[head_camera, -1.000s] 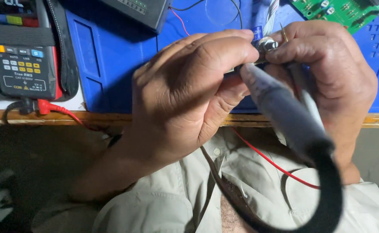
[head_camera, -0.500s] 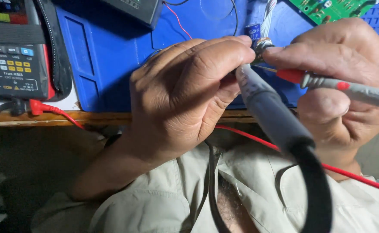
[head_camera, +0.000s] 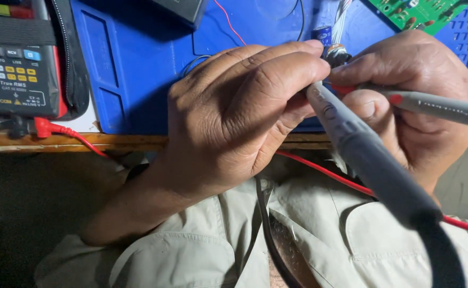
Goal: Testing electronic components on a circuit board using a digital multimeter and probes.
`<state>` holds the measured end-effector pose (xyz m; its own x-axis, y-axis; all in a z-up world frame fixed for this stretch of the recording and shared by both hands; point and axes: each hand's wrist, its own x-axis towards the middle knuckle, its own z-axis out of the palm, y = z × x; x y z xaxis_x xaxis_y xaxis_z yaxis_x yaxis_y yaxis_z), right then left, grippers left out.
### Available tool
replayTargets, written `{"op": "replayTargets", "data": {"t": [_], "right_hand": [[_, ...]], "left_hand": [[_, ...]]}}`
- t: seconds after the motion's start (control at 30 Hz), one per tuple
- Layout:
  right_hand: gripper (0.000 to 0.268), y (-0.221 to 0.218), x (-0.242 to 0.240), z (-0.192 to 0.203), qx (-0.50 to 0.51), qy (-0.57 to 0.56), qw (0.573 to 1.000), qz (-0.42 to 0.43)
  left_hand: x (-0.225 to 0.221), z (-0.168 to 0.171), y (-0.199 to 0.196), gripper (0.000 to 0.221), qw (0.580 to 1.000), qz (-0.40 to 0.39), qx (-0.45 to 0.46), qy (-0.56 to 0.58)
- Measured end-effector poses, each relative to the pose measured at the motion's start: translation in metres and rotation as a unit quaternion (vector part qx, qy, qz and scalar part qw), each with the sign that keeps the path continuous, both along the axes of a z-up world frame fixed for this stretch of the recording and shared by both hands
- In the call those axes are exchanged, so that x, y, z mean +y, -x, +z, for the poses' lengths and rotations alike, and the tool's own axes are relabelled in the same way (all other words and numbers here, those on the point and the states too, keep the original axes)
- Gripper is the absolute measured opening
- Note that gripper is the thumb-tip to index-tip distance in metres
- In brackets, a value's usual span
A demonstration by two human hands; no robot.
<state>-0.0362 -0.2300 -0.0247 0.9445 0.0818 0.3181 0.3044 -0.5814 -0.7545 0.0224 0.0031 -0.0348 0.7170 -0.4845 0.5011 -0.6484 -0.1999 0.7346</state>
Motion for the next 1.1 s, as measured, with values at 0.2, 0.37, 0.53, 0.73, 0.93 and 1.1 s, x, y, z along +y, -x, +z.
{"op": "replayTargets", "data": {"t": [0.2, 0.37, 0.53, 0.73, 0.93, 1.1], "right_hand": [[0.062, -0.014, 0.003, 0.018, 0.039, 0.057, 0.992, 0.107], [0.063, -0.020, 0.007, 0.026, 0.074, 0.087, 0.990, 0.081], [0.030, 0.011, 0.006, 0.015, 0.046, 0.097, 0.994, -0.019], [0.031, 0.008, 0.012, 0.023, 0.067, 0.084, 0.994, -0.022], [0.029, 0.012, 0.008, 0.016, 0.032, 0.100, 0.994, -0.020], [0.047, 0.005, 0.003, 0.011, 0.010, 0.104, 0.994, 0.012]], "left_hand": [[0.000, -0.002, 0.000, 0.020, 1.000, 0.000, -0.008, 0.000], [0.000, -0.002, 0.001, 0.024, 1.000, 0.008, -0.012, 0.003], [0.000, -0.005, 0.002, 0.022, 1.000, 0.007, -0.016, 0.000], [0.000, -0.005, 0.001, 0.024, 1.000, 0.006, -0.017, 0.002], [0.001, -0.004, 0.002, 0.026, 1.000, 0.009, -0.019, -0.006], [0.000, -0.005, 0.002, 0.027, 0.999, 0.015, -0.028, -0.005]]}}
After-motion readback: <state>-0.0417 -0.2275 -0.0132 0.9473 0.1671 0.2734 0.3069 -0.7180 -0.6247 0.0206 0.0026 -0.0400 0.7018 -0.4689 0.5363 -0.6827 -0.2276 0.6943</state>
